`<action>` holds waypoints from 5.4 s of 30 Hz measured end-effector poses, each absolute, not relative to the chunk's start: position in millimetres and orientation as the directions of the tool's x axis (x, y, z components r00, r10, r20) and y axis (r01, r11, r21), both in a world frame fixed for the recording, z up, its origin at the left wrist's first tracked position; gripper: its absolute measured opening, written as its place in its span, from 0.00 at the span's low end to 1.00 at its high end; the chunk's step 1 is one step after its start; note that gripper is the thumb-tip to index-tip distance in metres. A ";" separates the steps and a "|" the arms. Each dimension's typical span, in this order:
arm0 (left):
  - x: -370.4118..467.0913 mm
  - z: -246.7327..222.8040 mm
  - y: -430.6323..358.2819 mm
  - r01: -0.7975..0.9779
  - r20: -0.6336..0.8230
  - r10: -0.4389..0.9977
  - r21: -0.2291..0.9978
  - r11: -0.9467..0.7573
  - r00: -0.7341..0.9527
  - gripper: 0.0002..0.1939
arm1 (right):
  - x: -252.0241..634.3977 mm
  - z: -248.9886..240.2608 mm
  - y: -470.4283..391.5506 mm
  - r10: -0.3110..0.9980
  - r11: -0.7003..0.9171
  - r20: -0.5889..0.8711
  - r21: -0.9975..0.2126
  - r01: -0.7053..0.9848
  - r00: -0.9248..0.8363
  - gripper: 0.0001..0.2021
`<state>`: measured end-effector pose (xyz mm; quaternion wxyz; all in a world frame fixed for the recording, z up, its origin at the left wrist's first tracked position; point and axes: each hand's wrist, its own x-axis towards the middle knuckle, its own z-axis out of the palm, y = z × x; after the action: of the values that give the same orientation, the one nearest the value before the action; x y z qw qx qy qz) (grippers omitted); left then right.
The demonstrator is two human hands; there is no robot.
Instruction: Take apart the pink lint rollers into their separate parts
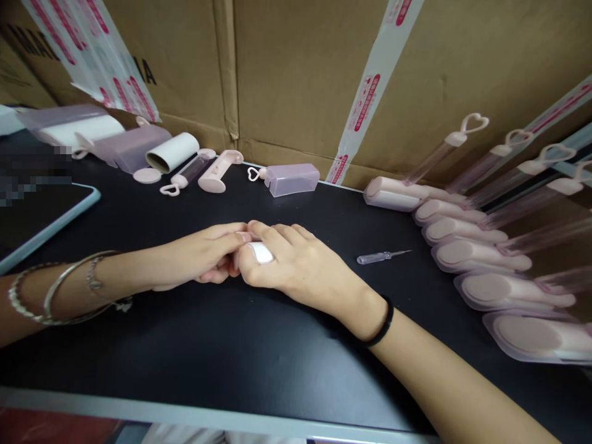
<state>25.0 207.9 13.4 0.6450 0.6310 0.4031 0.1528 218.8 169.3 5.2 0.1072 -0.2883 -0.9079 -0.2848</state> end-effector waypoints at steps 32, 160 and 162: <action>24.9 17.7 209.3 0.343 -0.373 0.701 0.920 0.191 0.608 0.05 | 213.2 7.4 170.4 0.425 0.726 0.388 0.394 0.564 -0.818 0.10; -6.6 21.9 232.3 0.397 0.145 0.549 0.544 -0.739 0.823 0.51 | 179.1 -3.4 159.9 0.999 -0.037 -0.041 -0.964 -0.262 0.010 0.25; -22.9 27.9 258.7 0.486 0.250 0.562 0.307 -0.818 0.789 0.45 | 181.2 -0.6 163.6 0.994 -0.039 -0.072 -0.940 -0.340 0.086 0.21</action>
<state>-22.9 258.7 27.9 0.1138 0.9388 0.2789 0.1670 181.2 163.6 -0.6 0.5878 -0.4446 -0.3675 0.5672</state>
